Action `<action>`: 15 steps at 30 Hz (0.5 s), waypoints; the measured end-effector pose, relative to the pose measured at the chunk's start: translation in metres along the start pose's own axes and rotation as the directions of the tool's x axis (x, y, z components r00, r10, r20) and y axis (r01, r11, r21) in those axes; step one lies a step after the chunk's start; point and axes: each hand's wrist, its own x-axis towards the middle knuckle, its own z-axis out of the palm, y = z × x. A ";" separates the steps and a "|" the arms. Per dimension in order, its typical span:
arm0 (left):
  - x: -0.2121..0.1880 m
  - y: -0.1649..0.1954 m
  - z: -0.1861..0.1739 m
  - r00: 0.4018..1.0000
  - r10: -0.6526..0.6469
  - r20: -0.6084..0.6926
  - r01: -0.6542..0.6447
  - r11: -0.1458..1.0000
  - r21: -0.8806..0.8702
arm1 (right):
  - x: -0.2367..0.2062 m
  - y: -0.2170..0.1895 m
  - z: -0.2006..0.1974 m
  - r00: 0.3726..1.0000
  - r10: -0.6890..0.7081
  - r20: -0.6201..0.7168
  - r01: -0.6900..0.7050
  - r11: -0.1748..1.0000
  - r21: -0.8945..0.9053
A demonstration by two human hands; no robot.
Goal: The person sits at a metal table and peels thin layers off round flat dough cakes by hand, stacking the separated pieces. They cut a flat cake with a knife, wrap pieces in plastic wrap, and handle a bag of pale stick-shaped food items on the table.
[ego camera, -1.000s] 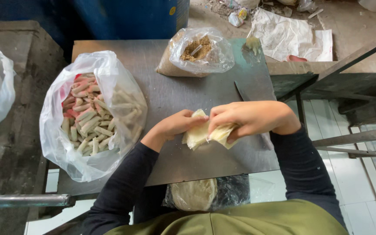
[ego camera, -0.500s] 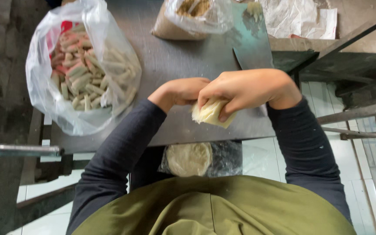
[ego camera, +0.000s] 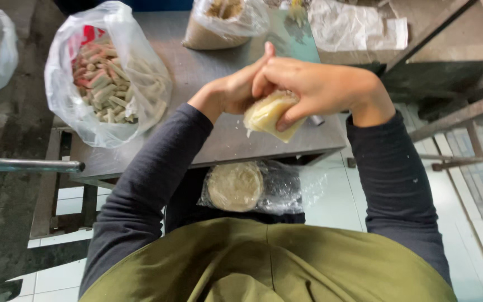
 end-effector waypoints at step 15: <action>0.033 -0.011 0.000 0.692 0.280 -0.665 0.219 0.796 0.564 | -0.074 0.049 0.040 0.924 0.331 -0.192 -0.337 0.942 0.003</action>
